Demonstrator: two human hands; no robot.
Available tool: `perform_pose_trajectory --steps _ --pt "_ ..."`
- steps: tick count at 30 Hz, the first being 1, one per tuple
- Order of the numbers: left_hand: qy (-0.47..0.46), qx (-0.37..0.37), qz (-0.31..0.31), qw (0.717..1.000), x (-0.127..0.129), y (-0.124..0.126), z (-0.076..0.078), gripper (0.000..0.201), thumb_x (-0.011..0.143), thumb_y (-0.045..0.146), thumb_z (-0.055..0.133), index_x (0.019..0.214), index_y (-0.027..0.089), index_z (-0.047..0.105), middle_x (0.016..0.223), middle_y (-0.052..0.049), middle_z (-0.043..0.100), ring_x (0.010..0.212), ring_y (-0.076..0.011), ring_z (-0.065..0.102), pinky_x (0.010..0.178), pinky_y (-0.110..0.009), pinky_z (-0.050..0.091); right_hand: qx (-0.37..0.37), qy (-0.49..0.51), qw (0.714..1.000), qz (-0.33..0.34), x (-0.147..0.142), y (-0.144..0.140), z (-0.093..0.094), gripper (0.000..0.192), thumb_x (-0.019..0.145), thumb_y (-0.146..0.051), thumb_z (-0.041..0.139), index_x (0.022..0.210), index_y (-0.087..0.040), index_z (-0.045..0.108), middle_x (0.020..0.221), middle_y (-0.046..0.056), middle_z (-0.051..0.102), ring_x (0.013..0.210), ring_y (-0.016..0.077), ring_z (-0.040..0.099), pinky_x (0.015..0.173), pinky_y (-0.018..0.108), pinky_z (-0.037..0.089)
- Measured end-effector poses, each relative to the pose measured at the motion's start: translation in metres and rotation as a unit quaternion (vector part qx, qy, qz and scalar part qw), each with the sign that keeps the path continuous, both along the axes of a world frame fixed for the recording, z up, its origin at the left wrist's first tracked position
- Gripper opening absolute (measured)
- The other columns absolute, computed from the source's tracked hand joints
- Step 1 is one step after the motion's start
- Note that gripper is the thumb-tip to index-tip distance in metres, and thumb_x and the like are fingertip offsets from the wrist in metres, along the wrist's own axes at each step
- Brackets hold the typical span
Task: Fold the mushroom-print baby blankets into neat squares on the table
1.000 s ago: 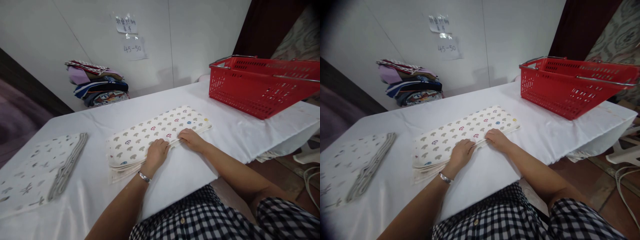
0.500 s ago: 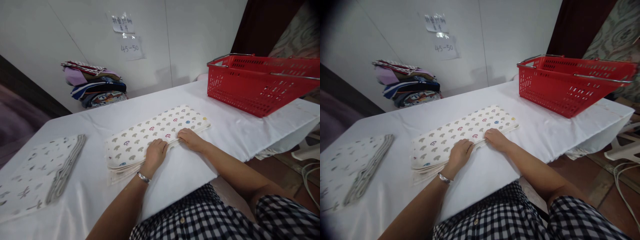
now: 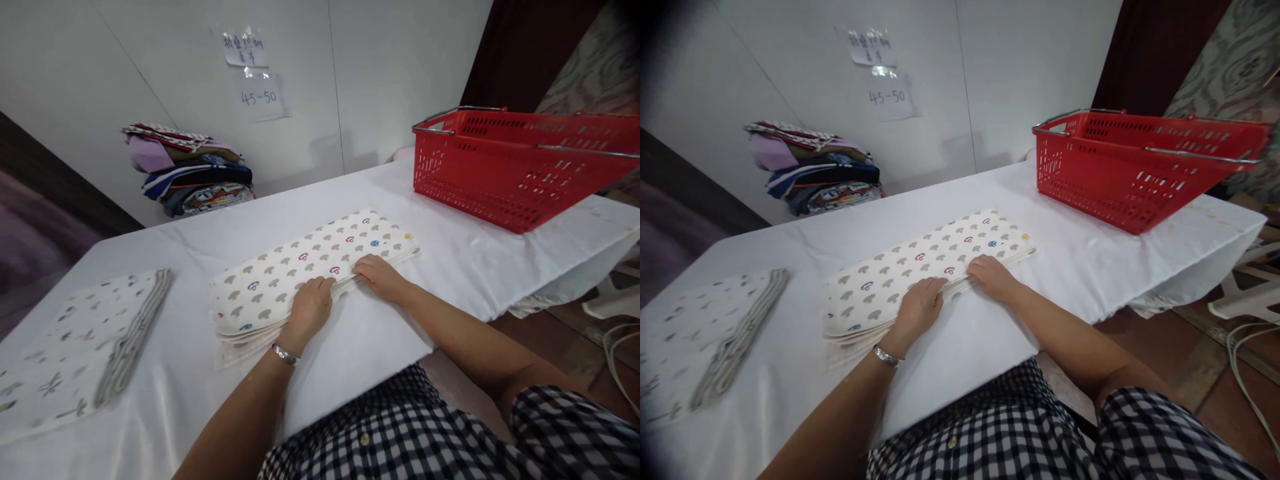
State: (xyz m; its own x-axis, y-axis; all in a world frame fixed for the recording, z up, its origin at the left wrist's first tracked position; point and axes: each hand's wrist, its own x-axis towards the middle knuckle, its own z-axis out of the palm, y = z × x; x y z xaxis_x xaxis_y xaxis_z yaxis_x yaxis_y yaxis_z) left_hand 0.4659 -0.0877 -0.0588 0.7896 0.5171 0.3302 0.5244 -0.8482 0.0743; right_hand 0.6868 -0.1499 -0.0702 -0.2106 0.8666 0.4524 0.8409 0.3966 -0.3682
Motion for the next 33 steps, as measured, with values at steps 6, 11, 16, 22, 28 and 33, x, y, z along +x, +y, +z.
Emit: perform_pose_trajectory --steps 6,11,16,22,28,33 --pt "0.004 -0.008 -0.027 1.000 -0.0032 0.0039 -0.0001 0.032 0.082 0.007 0.042 0.108 0.021 0.054 0.092 -0.005 0.061 0.087 -0.0198 0.055 0.076 -0.032 0.043 -0.002 -0.011 1.000 -0.012 0.0002 0.0010 -0.0029 0.017 0.090 -0.017 0.046 0.097 -0.018 0.061 0.096 0.008 0.063 0.091 0.0209 0.051 0.080 0.036 0.039" --pt "0.001 -0.012 -0.030 0.999 -0.0027 0.0048 0.0006 0.028 0.083 0.009 0.044 0.107 0.021 0.054 0.094 -0.005 0.060 0.088 -0.0199 0.055 0.075 -0.032 0.044 -0.017 -0.006 1.000 -0.019 0.0011 0.0019 -0.0035 0.014 0.090 -0.017 0.046 0.095 -0.019 0.059 0.093 0.006 0.063 0.088 0.0201 0.052 0.078 0.035 0.038" --pt "0.006 -0.021 -0.024 0.999 -0.0023 0.0038 0.0027 0.021 0.085 0.012 0.043 0.101 0.020 0.054 0.095 -0.005 0.059 0.087 -0.0189 0.055 0.073 -0.031 0.044 -0.016 -0.016 1.000 -0.014 0.0000 0.0019 -0.0018 0.014 0.090 -0.016 0.045 0.090 -0.019 0.059 0.091 0.006 0.063 0.088 0.0202 0.051 0.078 0.034 0.038" --pt "0.024 0.009 -0.017 1.000 -0.0015 0.0019 0.0027 0.025 0.085 0.010 0.041 0.103 0.021 0.054 0.090 -0.005 0.058 0.082 -0.0197 0.054 0.070 -0.033 0.041 -0.013 -0.019 0.999 -0.023 -0.0016 0.0014 -0.0003 0.014 0.090 -0.016 0.044 0.088 -0.018 0.058 0.088 0.007 0.062 0.085 0.0201 0.050 0.076 0.034 0.038" --pt "0.013 0.006 -0.007 1.000 -0.0021 0.0024 0.0016 0.021 0.085 0.012 0.042 0.100 0.021 0.054 0.090 -0.004 0.059 0.083 -0.0196 0.054 0.070 -0.031 0.040 0.005 -0.011 1.000 -0.009 -0.0043 -0.0011 0.0015 0.015 0.090 -0.013 0.043 0.091 -0.019 0.056 0.094 0.007 0.062 0.090 0.0202 0.051 0.079 0.035 0.039" --pt "-0.009 -0.031 0.007 0.999 -0.0023 0.0023 0.0023 0.017 0.084 0.012 0.043 0.095 0.021 0.053 0.088 -0.003 0.060 0.082 -0.0186 0.054 0.069 -0.031 0.041 0.030 -0.019 0.999 0.017 -0.0070 -0.0025 0.0003 0.020 0.088 -0.007 0.041 0.088 -0.019 0.057 0.110 0.008 0.060 0.101 0.0203 0.051 0.084 0.037 0.040"
